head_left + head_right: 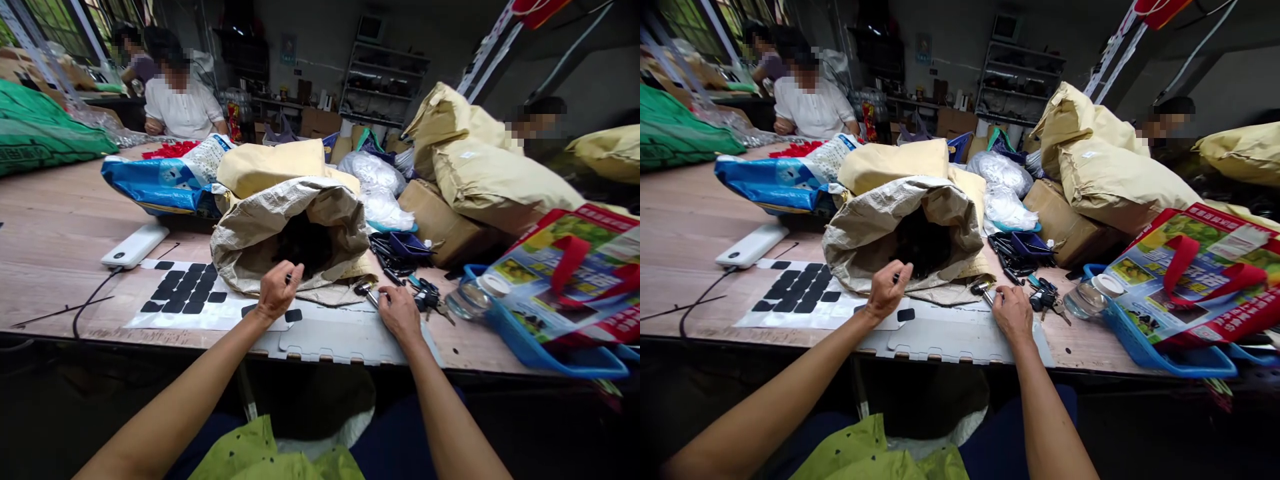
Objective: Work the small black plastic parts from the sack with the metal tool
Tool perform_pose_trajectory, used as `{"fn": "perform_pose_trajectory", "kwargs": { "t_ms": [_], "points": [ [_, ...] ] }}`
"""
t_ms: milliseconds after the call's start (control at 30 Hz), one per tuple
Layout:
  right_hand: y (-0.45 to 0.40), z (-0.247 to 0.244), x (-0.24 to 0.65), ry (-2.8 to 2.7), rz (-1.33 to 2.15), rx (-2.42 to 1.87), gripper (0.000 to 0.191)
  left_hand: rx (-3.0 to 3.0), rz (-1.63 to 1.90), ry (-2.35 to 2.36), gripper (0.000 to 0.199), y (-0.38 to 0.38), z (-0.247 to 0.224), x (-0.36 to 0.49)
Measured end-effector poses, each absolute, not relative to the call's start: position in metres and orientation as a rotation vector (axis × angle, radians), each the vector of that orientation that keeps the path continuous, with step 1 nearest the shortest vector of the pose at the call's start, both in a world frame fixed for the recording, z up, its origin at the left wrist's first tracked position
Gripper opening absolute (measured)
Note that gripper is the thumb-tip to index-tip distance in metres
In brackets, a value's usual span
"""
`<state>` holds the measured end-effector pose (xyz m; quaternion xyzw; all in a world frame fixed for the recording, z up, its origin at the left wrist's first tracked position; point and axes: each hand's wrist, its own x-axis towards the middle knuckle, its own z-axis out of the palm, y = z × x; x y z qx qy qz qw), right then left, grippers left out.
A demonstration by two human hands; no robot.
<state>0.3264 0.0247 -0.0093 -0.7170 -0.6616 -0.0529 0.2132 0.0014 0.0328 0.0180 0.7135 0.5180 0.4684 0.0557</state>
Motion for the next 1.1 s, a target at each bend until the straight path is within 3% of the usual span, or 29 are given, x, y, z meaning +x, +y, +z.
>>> {"fn": "perform_pose_trajectory", "kwargs": {
  "t_ms": [133, 233, 433, 600, 833, 1100],
  "points": [
    [0.024, -0.009, 0.326, -1.833, -0.138, -2.000, 0.031, 2.480, 0.845, 1.356, 0.040, 0.002, 0.012, 0.018],
    [0.024, -0.008, 0.326, -1.834, -0.127, -2.000, 0.031, 2.467, 0.685, 1.384, 0.043, -0.006, 0.005, 0.029],
    [0.025, -0.011, 0.328, -1.844, -0.122, -1.994, 0.032, 2.332, 0.753, 1.360, 0.037, -0.011, 0.001, 0.019],
    [0.026, -0.012, 0.330, -1.835, -0.106, -1.982, 0.032, 2.201, 0.910, 1.095, 0.056, -0.019, 0.003, -0.005],
    [0.011, 0.004, 0.327, -1.745, -0.093, -1.740, 0.039, 2.107, 0.969, 1.234, 0.018, -0.016, -0.001, -0.005],
    [-0.028, 0.015, 0.317, -1.817, 0.079, -2.187, 0.024, 2.135, 0.906, 1.227, 0.018, -0.013, -0.005, -0.006]
  ]
}}
